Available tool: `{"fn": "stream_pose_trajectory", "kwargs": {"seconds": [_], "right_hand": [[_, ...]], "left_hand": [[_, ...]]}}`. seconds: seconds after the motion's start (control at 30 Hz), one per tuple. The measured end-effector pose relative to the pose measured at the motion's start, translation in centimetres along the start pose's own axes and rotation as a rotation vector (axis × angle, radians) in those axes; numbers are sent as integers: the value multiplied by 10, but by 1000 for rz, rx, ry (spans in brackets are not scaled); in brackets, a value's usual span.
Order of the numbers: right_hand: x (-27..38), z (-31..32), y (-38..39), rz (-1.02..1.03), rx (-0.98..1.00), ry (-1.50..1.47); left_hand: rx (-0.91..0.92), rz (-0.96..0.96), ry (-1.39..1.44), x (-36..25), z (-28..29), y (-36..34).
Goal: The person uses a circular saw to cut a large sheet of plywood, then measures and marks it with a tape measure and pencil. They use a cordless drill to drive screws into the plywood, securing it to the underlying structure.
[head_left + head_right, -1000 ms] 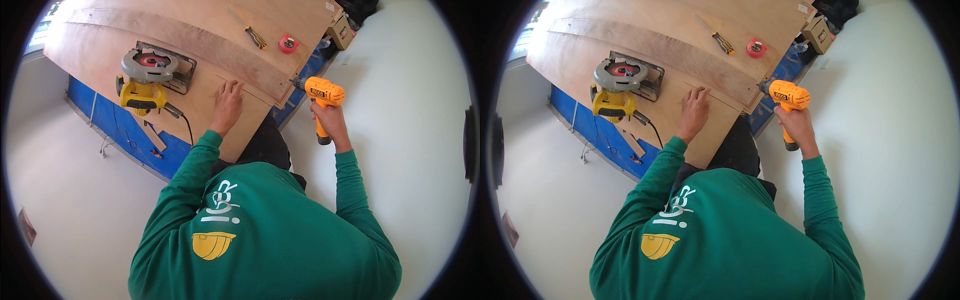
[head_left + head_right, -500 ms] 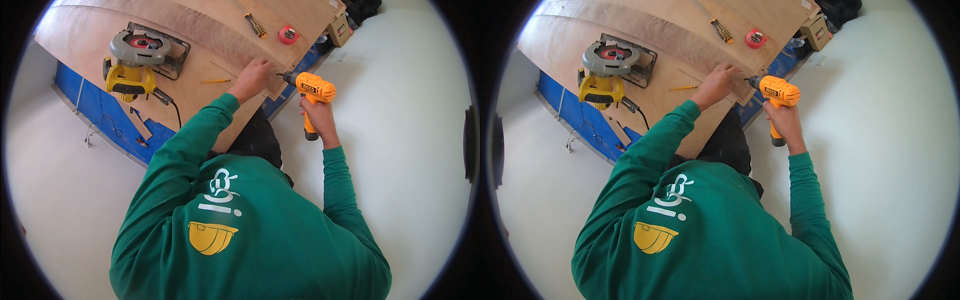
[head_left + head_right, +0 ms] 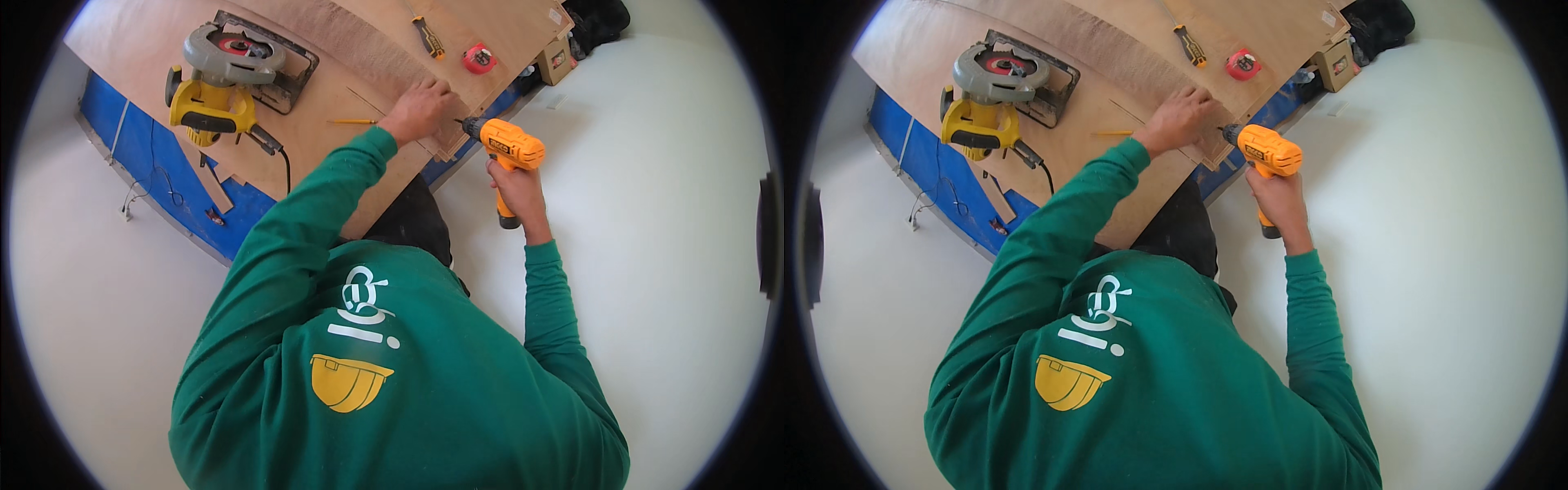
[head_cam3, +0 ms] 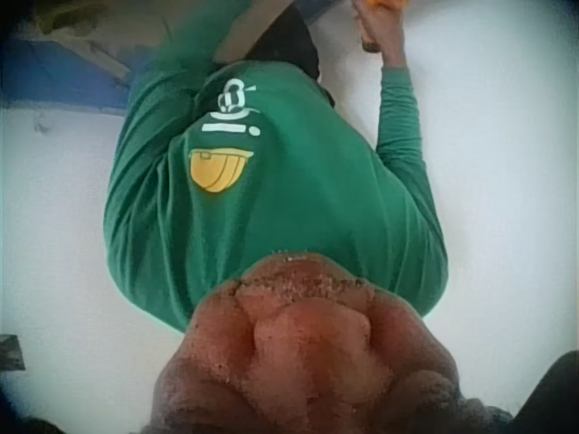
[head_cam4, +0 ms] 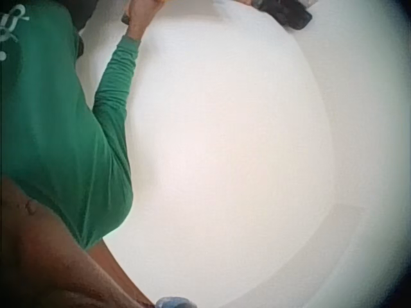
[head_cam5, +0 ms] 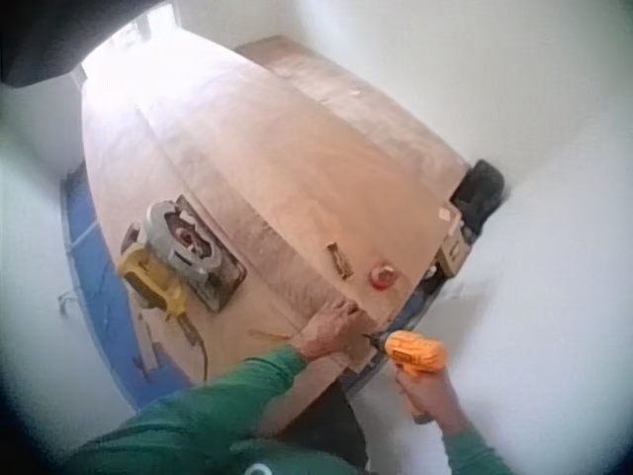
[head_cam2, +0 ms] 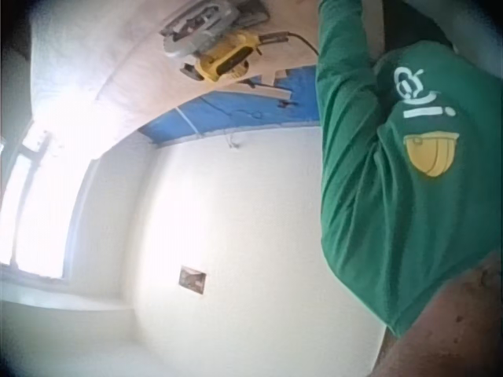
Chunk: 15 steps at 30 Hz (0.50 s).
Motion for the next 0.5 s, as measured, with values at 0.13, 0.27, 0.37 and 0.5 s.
{"fn": "stream_pose_trajectory", "kwargs": {"seconds": [0.13, 0.27, 0.37, 0.5], "right_hand": [[20, -8, -7, 89, 103, 277], [15, -10, -17, -82, 156, 253], [6, -12, -14, -234, 127, 103], [2, -18, -3, -312, 29, -127]], "left_hand": [[29, -109, -154, 14, 15, -12], [64, -152, -174, 15, 14, -11], [92, -130, -152, 17, 10, -7], [4, -144, -115, 11, 17, -5]]}}
Point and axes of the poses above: each hand's wrist, its own y-axis away from the middle knuckle, its own z-axis out of the back of the hand, x = y × z, the point moved 9 cm from there along -y, towards the middle knuckle, and after that the axes turned 14 degrees about -y, right-handed, at the moved point
